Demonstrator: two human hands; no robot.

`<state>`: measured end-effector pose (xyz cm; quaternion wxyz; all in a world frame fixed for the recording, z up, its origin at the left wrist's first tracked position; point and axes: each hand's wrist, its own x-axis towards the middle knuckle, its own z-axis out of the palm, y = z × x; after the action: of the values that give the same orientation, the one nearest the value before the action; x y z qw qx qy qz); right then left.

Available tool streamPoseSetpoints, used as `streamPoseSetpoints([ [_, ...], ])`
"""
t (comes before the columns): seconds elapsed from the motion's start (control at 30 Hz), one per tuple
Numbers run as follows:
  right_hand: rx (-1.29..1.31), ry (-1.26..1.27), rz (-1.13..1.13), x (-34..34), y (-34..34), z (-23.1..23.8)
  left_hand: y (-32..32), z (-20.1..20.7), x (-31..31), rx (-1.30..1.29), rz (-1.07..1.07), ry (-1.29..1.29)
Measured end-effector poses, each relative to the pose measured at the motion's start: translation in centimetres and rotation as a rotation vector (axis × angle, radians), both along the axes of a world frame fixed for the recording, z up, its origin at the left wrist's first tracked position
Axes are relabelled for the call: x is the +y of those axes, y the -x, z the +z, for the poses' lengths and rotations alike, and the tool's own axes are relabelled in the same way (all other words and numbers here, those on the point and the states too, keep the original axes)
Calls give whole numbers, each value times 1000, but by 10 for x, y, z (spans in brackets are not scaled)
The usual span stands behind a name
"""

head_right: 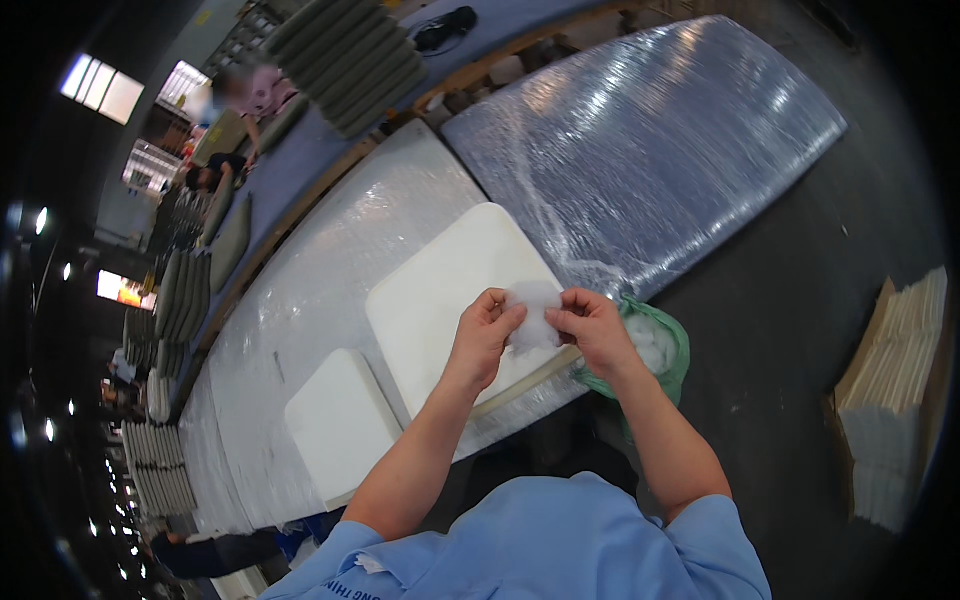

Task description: The person wraps rectangular foam blocks in plastic film on a workbench. They smooth the film over each block, fold the edges, and place the wrapped items into a green bag. The person repeats this process for multiple foam blocks.

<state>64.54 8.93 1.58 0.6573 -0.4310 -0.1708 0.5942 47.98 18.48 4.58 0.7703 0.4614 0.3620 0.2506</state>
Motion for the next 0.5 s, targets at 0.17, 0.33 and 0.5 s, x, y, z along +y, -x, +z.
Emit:
streamPoseSetpoints([
  [0.17,-214,-44,29,23,31,16,38,20,-5,32,-97,131],
  [0.33,-280,-91,88,32,58,26,86,1,-10,162,24,-151],
  [0.5,-224,-5,284,22,75,21,100,14,-28,197,23,-239],
])
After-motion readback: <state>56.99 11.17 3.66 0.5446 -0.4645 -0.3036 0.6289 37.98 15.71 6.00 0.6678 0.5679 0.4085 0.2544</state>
